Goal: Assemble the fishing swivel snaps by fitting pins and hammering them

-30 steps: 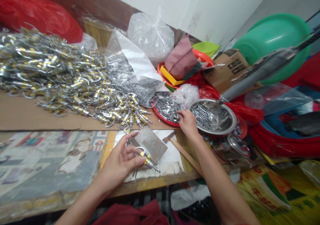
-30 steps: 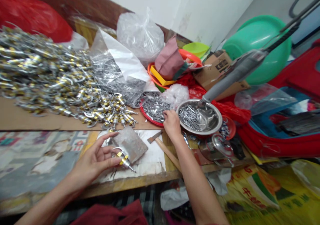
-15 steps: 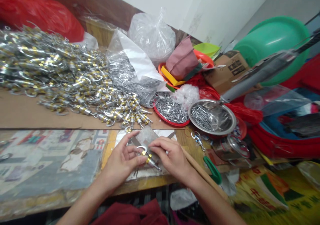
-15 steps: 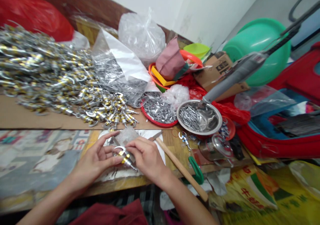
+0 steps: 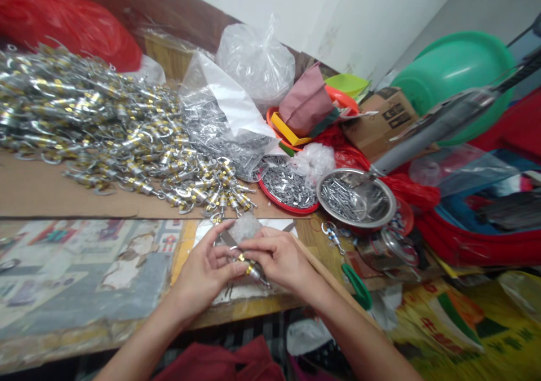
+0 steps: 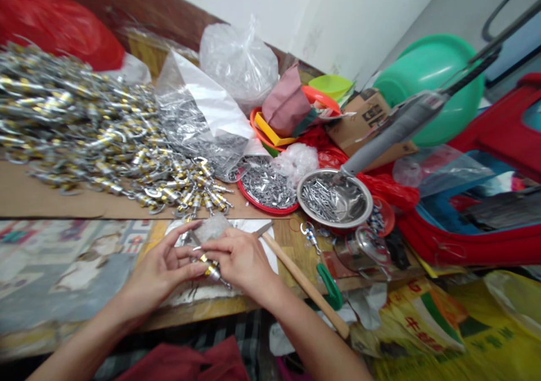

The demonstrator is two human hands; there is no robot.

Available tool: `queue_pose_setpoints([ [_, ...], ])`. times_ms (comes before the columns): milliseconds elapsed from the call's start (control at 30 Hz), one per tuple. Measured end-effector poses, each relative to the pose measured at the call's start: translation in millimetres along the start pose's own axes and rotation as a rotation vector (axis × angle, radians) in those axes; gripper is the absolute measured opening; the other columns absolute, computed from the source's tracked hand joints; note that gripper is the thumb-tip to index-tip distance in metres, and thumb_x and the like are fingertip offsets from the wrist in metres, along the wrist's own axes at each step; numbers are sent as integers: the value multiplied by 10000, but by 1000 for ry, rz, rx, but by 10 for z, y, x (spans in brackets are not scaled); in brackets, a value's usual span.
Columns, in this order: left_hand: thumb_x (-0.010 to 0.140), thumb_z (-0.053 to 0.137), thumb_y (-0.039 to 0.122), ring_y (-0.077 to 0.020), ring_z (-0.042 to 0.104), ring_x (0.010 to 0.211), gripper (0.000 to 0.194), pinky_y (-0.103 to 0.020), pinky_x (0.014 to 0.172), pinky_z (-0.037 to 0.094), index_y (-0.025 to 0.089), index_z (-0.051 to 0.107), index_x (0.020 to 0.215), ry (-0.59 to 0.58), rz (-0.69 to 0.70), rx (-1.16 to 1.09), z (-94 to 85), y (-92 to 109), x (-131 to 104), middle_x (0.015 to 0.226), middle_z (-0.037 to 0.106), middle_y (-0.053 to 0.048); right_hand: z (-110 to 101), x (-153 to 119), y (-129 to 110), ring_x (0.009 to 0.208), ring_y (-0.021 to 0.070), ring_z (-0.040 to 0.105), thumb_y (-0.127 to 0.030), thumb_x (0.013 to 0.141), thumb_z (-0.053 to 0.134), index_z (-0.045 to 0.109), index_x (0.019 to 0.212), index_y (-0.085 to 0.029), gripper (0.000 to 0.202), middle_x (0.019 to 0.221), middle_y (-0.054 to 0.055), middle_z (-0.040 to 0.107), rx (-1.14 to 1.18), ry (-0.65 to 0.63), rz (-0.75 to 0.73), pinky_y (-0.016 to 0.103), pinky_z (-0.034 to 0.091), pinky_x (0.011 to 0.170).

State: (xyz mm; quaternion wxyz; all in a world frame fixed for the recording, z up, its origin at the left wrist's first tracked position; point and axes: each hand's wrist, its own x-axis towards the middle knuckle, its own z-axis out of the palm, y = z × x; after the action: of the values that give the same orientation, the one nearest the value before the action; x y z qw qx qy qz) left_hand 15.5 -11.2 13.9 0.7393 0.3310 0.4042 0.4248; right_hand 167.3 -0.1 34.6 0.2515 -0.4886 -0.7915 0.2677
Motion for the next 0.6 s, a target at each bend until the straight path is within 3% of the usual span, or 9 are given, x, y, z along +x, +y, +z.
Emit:
queue_pose_setpoints([
  [100,547,740,158,-146,624,604,825,-297,607,530,198,301,1245,23,-12,0,10,10,-6,656,618,38,-114,-125,99,772,135,575,-175,815,500,651,913,-212,184,808,21,626,72,237,35,241,443,696],
  [200,543,739,151,-144,627,596,823,-290,589,537,206,311,1243,37,-25,5,21,22,-14,656,605,46,-329,-395,352,833,178,568,-267,810,499,585,973,-189,200,895,61,604,-148,453,219,305,444,750],
  [300,550,736,152,-150,634,607,817,-293,593,541,215,310,1244,42,-27,9,27,27,-14,658,600,48,-455,-697,668,894,252,564,-354,745,566,550,1050,-170,358,967,105,601,-437,261,367,383,443,767],
  [400,541,743,149,-151,635,600,829,-292,585,543,217,310,1246,58,-31,9,27,24,-11,657,600,51,-439,-860,800,848,231,592,-312,793,493,569,992,-179,251,917,83,618,-458,102,401,362,465,737],
  [500,535,746,138,-158,639,599,844,-306,595,546,214,306,1251,50,-28,-5,26,21,-15,652,608,48,-408,-848,625,825,197,599,-259,811,471,554,984,-194,203,906,64,612,-385,187,311,314,484,711],
  [600,536,745,133,-164,643,589,847,-329,608,545,217,308,1256,45,-21,-14,28,20,-22,633,612,49,-439,-786,293,932,184,582,-178,826,462,503,1141,-225,321,1031,68,597,-313,261,77,294,476,790],
])
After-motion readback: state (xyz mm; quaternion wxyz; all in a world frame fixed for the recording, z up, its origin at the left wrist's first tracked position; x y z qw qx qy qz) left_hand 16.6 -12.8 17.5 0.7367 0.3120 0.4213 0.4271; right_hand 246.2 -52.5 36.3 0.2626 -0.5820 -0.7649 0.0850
